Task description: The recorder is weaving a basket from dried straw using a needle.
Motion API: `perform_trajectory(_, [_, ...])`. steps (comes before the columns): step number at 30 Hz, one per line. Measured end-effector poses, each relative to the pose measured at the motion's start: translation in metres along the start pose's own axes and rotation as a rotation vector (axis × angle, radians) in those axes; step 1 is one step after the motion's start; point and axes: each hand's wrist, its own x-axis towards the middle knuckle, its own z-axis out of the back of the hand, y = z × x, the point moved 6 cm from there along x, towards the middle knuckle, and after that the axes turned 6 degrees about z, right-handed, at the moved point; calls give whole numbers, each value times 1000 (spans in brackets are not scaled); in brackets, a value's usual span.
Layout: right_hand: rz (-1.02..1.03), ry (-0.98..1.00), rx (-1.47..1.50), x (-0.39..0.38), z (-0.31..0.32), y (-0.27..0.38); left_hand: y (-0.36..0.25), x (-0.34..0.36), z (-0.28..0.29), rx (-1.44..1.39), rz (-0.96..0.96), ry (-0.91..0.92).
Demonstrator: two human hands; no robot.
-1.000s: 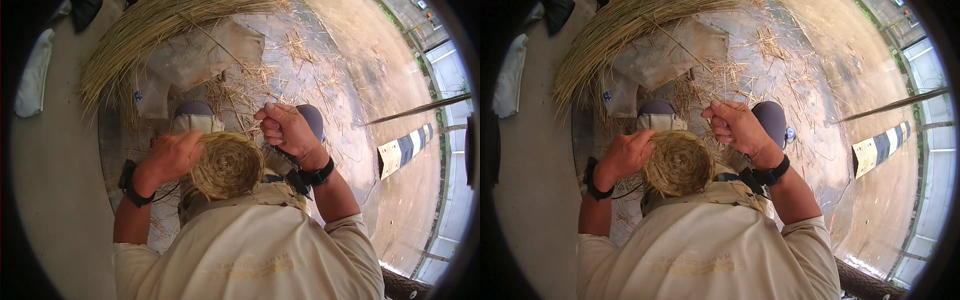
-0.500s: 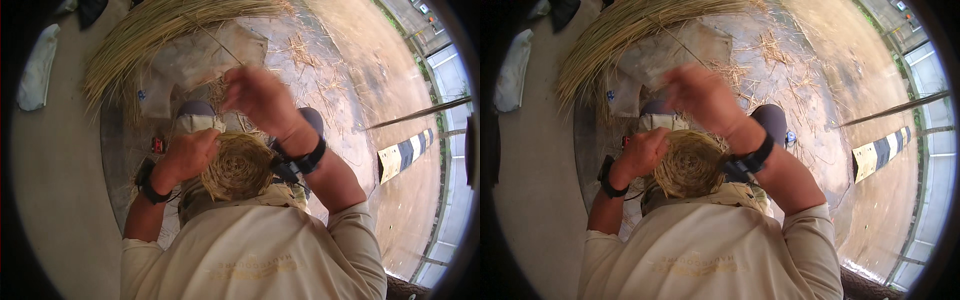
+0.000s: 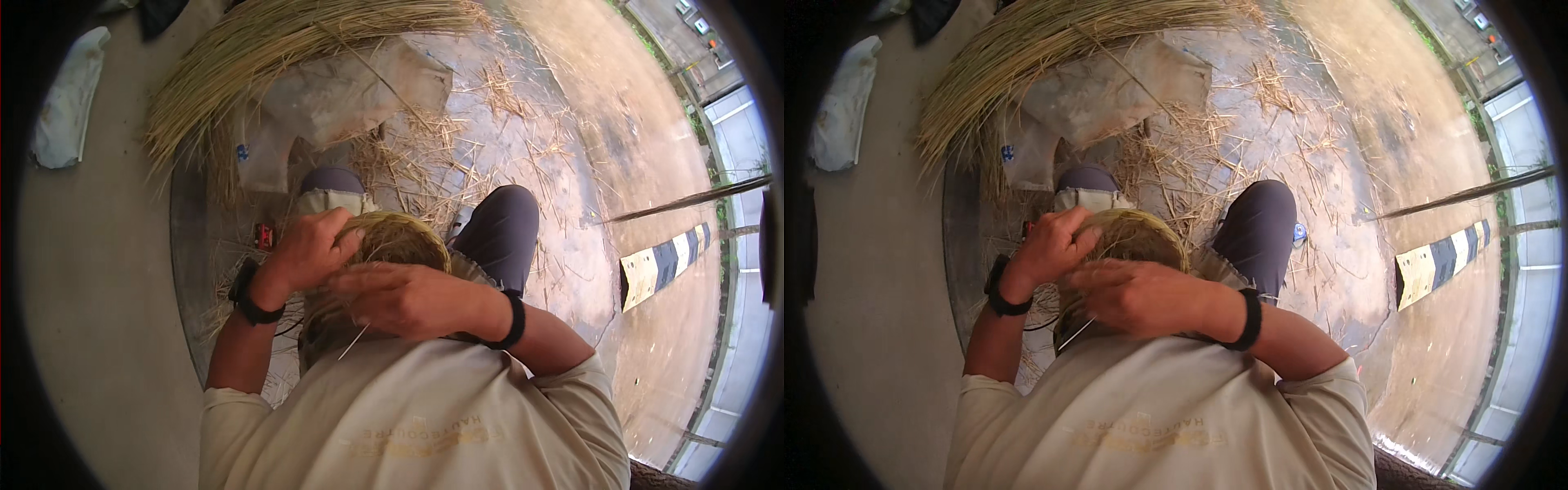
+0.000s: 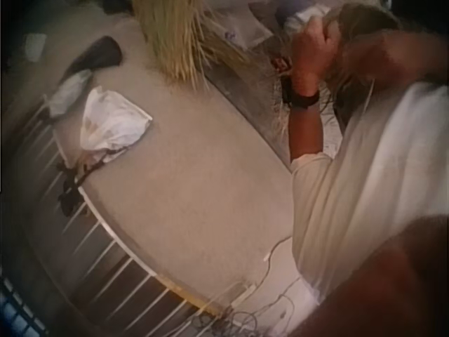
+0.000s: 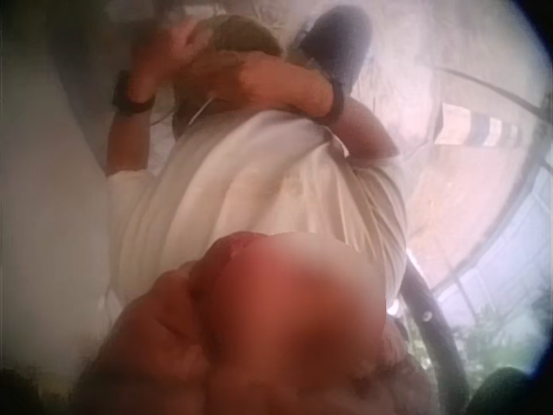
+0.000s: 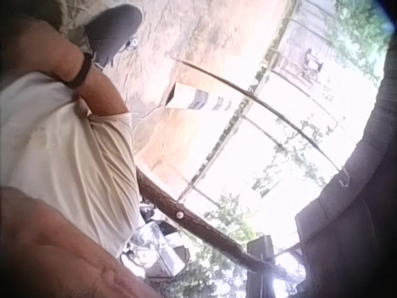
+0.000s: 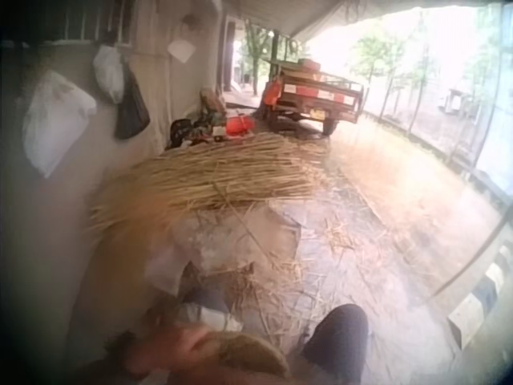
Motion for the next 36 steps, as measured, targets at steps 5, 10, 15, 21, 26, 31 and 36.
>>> perform_trajectory(5, [-540, -205, -114, -54, 60, -7, 13, -6, 10, -36, 116, -119])
perform_trajectory(10, [-952, -694, 223, -104, 74, -13, 22, -8, 24, 23, 229, -279])
perform_trajectory(15, [-855, -592, 335, -77, 38, -19, 1, -7, 23, 64, 115, -350])
perform_trajectory(21, [-712, -388, 46, -37, 28, -21, -17, -11, 23, 38, 73, -347])
perform_trajectory(26, [-716, -353, 20, -30, 24, -20, -22, -13, 24, 18, 63, -357])
perform_trajectory(31, [-725, -329, -13, -32, 22, -23, -26, -11, 23, 15, 41, -330])
perform_trajectory(36, [-776, -310, -30, -36, 17, -28, -30, -10, 19, 53, 28, -344])
